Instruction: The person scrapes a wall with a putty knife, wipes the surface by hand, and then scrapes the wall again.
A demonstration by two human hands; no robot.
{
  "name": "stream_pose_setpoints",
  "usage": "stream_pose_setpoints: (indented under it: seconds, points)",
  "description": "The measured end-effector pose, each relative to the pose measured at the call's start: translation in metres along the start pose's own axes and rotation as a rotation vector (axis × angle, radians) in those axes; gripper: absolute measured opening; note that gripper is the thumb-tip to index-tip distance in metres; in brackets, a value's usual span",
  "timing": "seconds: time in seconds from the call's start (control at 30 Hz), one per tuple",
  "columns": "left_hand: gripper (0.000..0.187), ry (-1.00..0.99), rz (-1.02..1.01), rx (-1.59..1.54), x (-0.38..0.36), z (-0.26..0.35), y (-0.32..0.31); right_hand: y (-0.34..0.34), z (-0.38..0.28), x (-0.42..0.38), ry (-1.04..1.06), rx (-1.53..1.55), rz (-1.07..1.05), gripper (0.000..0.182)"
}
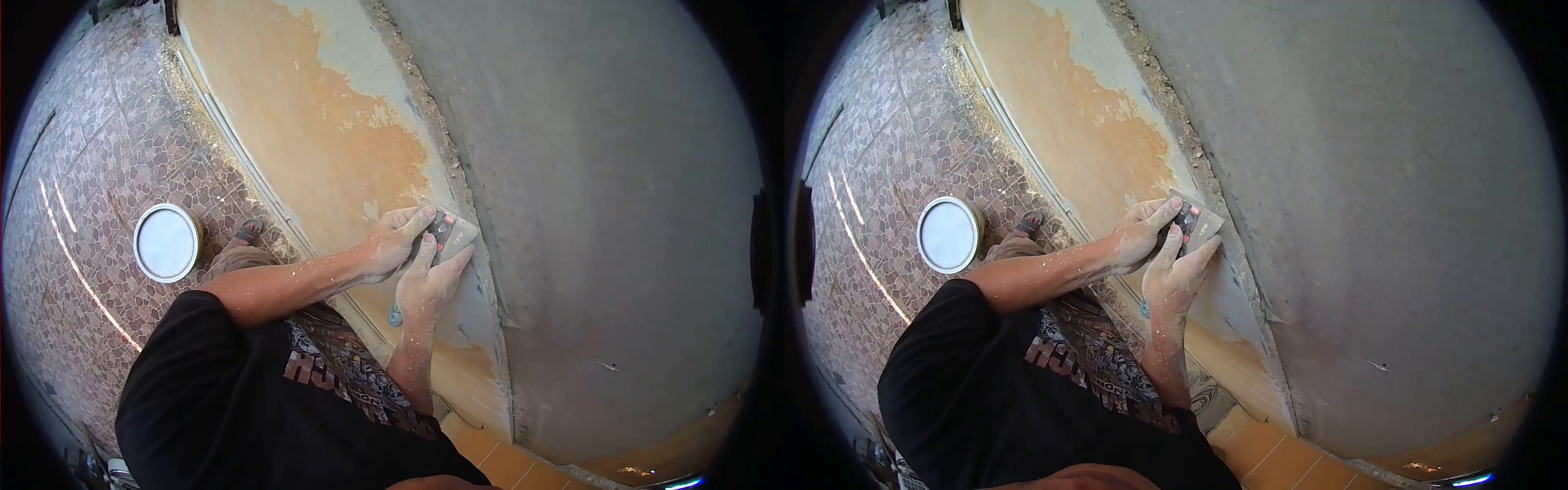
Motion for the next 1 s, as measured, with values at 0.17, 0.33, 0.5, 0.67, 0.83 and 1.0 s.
stream_pose_setpoints:
  seconds: [0.17,0.33,0.5,0.67,0.83,1.0]
  points:
    - [0.034,-0.058,0.008,0.041,0.0,0.011,-0.009,-0.001,-0.008,0.006,0.031,-0.046,0.004,0.067]
    - [0.033,-0.008,-0.028,0.003,-0.004,0.007,-0.01,0.003,0.001,0.005,0.086,-0.098,0.004,0.071]
    - [0.034,-0.117,0.053,-0.008,-0.002,0.018,-0.019,-0.003,-0.008,0.014,0.1,-0.036,-0.015,0.064]
    - [0.034,-0.112,0.039,0.026,-0.006,0.018,-0.014,-0.003,-0.007,0.006,0.066,-0.039,0.005,0.063]
    - [0.033,-0.088,0.064,0.047,-0.003,0.017,-0.01,-0.009,-0.006,0.006,0.043,-0.04,0.054,0.055]
    - [0.033,-0.052,0.064,0.089,-0.006,0.012,-0.015,-0.001,-0.003,0.002,-0.037,-0.006,0.032,0.06]
Point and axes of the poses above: each hand's wrist, its own x-axis towards the middle knuckle, its own y-axis out of the back of the hand, z = x × y, the point moved 3 cm from there along x, towards the middle knuckle, and after that the axes turned 2 degrees about z, right-handed, at the moved point
